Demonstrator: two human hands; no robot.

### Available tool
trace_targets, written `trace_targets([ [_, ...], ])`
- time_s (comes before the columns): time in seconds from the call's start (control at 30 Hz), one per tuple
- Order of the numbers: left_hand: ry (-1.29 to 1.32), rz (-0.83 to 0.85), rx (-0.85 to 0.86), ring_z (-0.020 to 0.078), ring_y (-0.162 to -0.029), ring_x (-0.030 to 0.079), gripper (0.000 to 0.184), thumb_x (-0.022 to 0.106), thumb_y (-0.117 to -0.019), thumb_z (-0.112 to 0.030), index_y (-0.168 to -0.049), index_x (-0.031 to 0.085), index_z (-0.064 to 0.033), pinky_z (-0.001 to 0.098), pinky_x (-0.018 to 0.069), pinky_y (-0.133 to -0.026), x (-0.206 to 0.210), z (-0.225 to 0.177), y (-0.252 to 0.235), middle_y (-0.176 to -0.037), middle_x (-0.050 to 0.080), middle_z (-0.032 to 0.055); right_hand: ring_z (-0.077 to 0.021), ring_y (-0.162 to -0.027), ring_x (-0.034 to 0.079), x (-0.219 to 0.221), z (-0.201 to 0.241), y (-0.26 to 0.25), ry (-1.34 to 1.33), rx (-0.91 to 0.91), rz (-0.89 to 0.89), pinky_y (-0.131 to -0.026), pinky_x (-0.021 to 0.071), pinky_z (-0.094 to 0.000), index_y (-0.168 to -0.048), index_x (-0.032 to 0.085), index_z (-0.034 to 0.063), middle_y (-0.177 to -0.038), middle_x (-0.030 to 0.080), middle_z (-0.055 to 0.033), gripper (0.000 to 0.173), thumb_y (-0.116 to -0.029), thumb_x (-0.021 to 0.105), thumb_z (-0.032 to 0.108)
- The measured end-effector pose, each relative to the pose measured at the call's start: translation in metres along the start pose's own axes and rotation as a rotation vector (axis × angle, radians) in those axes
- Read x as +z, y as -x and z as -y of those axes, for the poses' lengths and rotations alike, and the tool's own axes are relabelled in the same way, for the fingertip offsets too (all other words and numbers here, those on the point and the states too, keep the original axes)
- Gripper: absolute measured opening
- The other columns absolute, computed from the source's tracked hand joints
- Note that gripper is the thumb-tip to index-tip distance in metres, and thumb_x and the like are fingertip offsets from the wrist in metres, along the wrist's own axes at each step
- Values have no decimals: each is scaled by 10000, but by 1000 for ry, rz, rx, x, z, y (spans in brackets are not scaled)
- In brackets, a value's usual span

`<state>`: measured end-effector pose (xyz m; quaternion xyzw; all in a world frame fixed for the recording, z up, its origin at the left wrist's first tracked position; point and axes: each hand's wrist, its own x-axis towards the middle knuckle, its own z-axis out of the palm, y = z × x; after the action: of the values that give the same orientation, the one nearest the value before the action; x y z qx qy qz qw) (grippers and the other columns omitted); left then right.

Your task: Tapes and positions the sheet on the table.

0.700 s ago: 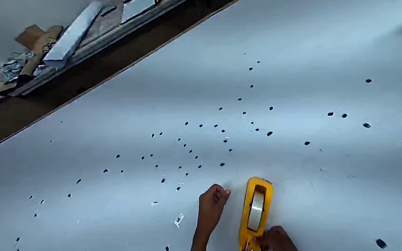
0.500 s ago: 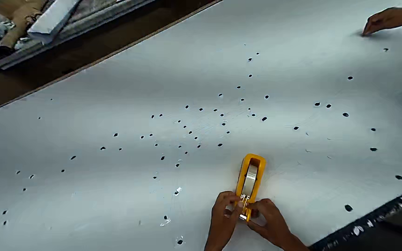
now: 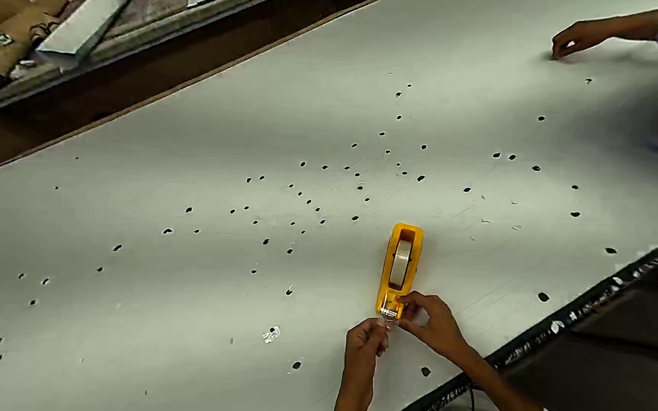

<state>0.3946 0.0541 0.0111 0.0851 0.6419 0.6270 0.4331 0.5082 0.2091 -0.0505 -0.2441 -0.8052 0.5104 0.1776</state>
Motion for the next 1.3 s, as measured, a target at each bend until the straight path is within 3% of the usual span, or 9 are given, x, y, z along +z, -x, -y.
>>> trace_targets([
  [0.1,346,45,-307,47,-520,546,277,448,-1053,-99,-901,663,-12,196,493,-527,4,9,-7,-625,585,-17,-82,-840,681,-4,-4,-1,-114,5,66,-839,557,-355,-1163,738,110,-898,738,25,431,-858,801,408],
  [0.2,156,32,-467,34,-502,522,242,458,-1076,-107,-938,636,-20,185,472,-496,7,24,-1,-630,566,-38,-115,-884,683,-14,-3,0,-173,-15,160,-908,525,-418,-1212,721,82,-945,748,-1,438,-863,800,335],
  [0.43,-665,-135,120,130,-678,637,270,560,-1024,-177,-1084,718,33,326,559,-657,-47,-49,-112,-816,692,73,-132,-806,680,-8,-11,-2,-191,-114,81,-968,449,-457,-1187,737,117,-862,753,-15,408,-858,807,347],
  [0.7,-825,-96,200,191,-684,623,406,599,-1034,-169,-1374,520,38,400,549,-689,6,-151,-344,-849,677,145,-221,-787,684,-10,-14,-3,-243,-126,168,-965,437,-483,-1144,751,84,-855,749,-89,285,-906,754,241],
  [0.83,-1024,-188,80,328,-818,685,492,677,-997,-255,-1314,514,83,518,562,-796,22,-164,-386,-935,697,227,-224,-794,690,-10,-15,-4,-228,-138,182,-972,447,-477,-1172,752,116,-866,753,-81,295,-940,720,295],
  [0.93,-1297,-321,-66,501,-1102,630,572,690,-963,-439,-1217,626,70,700,475,-923,26,-175,-370,-1134,654,325,-228,-797,684,-10,-15,-1,-226,-143,192,-981,435,-472,-1174,749,114,-865,748,-84,285,-950,703,285],
  [1.0,-1304,-339,-39,512,-1068,629,512,642,-1001,-403,-1190,635,74,708,471,-903,21,-170,-338,-1097,654,329,-222,-781,680,-9,-16,0,-225,-155,177,-961,436,-462,-1170,748,113,-849,746,-81,276,-945,705,268],
  [1.13,-1066,-155,251,266,-642,609,343,645,-1008,-301,-1066,627,36,474,540,-618,-4,-118,-223,-742,613,138,-197,-762,679,-7,-10,-1,-204,-129,139,-963,449,-464,-1150,753,117,-826,741,-58,343,-904,761,355],
  [1.3,-689,-55,187,128,-798,677,288,625,-973,-260,-1033,709,9,303,576,-651,-1,-60,-78,-963,702,82,-182,-732,671,-1,0,-3,-120,-130,14,-922,475,-459,-1080,749,79,-789,725,-44,369,-836,811,350],
])
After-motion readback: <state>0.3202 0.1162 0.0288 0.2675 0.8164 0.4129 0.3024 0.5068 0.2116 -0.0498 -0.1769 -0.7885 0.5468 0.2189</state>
